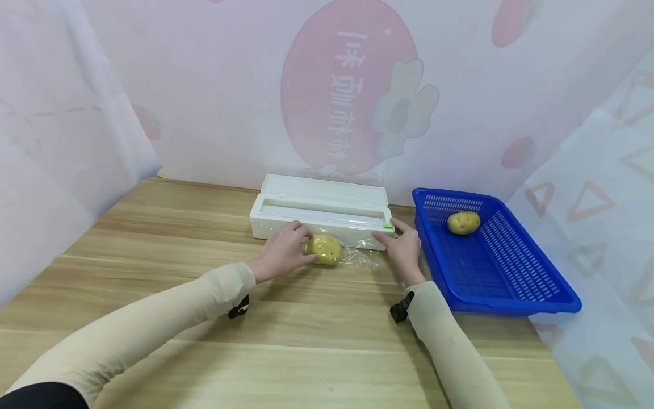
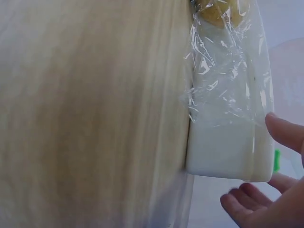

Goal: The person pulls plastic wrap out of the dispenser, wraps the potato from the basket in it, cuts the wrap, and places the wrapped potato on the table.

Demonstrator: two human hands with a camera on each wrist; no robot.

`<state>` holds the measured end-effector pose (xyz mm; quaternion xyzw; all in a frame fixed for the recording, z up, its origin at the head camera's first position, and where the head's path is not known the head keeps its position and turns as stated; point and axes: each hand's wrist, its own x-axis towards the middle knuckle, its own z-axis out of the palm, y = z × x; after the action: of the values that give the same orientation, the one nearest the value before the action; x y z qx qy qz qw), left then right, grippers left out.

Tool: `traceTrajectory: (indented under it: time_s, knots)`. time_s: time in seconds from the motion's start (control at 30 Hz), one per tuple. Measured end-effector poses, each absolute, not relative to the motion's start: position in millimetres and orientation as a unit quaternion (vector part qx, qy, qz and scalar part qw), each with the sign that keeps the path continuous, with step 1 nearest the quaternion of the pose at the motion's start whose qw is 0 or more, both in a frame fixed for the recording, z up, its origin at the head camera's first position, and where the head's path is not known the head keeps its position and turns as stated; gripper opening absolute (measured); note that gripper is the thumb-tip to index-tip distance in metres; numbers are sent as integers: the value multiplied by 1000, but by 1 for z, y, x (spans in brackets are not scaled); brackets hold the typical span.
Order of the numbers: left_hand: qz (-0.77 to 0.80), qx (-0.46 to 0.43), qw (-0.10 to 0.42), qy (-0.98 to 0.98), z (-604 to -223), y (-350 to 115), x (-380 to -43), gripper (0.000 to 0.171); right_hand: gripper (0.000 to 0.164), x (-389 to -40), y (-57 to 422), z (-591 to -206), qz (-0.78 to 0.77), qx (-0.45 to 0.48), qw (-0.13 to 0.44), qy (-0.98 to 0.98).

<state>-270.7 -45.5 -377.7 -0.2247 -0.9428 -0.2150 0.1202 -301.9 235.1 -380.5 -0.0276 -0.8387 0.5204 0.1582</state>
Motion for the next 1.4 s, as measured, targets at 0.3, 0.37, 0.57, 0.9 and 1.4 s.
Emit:
traceTrajectory:
  time_s: [0.3, 0.37, 0.57, 0.9, 1.4]
  knots:
    - [-222, -252, 137, -932, -373, -35, -276, 46, 59, -306, 239, -384, 519, -32, 172, -837]
    - [-211, -265, 148, -929, -368, -28, -279, 45, 59, -307, 240, -383, 521, -28, 174, -835]
    - [-221, -311, 107, -918, -348, 1, -291, 41, 59, -312, 242, -387, 520, -29, 180, -834]
    - [-376, -273, 13, -885, -334, 42, -322, 30, 60, -312, 239, -383, 474, -23, 188, -860]
    - [-422, -205, 8, -883, -351, 95, -348, 23, 56, -308, 249, -387, 461, -18, 199, -865]
